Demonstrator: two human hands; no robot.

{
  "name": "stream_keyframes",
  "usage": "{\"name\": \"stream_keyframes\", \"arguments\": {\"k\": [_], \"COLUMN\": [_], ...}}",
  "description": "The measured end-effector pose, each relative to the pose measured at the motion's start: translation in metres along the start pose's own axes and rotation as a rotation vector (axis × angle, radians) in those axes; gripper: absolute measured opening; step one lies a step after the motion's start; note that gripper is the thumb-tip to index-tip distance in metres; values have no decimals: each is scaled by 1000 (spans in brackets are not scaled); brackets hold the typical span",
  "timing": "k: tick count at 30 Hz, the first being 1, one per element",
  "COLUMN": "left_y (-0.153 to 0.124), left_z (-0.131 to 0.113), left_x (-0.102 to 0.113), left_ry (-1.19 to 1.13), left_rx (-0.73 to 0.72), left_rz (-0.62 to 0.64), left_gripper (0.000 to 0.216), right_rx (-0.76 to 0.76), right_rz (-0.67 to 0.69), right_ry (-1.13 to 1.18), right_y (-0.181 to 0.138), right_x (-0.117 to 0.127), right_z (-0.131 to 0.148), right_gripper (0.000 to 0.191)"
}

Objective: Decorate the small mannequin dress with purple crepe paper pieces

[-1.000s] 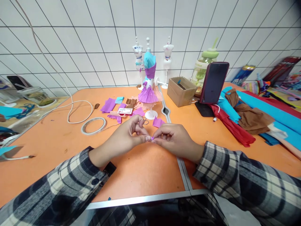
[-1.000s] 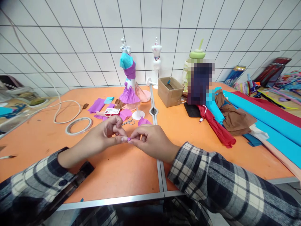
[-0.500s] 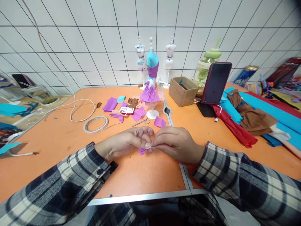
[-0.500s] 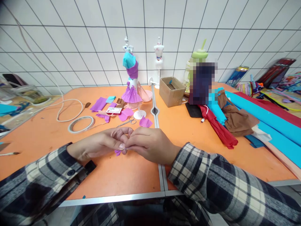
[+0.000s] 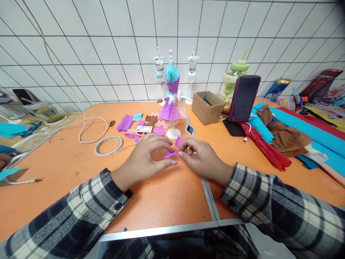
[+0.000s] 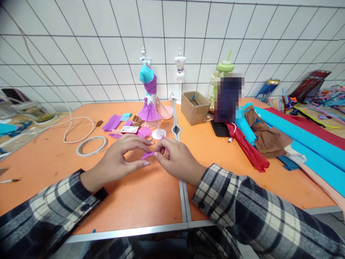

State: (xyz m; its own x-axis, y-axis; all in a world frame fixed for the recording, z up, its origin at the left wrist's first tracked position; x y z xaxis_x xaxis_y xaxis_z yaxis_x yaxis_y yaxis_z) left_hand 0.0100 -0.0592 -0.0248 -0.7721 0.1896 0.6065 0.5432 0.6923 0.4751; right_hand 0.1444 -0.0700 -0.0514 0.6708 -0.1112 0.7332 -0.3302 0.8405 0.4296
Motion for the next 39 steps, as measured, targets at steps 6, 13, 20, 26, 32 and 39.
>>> {"name": "stream_keyframes", "arguments": {"k": [6,13,20,26,32,39], "left_y": [-6,-5,-6,-15,-15,-16], "left_z": [-12,13,27,46,49,54], "left_x": [-9,-17,-22,-31,-29,-24], "left_ry": [226,21,-189,-596,-706,-705], "left_rx": [-124,109,338,564,562,580], "left_rz": [16,94,84,86,12,-91], "left_gripper": [9,9,12,23,24,31], "right_rx": [-89,-47,-30,-117,-418,-425], "right_rz": [120,197,168,67,263,302], "right_ry": [122,73,133,299,630,652], "right_y": [-1,-1,-2,0,-8,-8], "right_x": [-14,-20,-17,-7,-39,-43], "right_z": [-6,-12,-10,-14,-27,-32], "right_gripper": [5,13,20,29,33,34]}}
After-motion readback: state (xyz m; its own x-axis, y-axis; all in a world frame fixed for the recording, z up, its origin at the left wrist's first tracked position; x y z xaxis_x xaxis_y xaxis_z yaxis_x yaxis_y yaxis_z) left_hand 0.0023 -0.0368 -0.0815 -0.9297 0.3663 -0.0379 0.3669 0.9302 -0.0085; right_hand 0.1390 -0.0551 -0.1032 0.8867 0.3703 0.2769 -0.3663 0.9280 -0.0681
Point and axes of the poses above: each hand's wrist, its own y-axis towards the middle knuckle, its own x-axis out of the back of the hand, z = x × y, the point moved 9 cm from there along y, towards the middle knuckle, and after that the axes turned 10 degrees about -y, right-handed, at the moved point
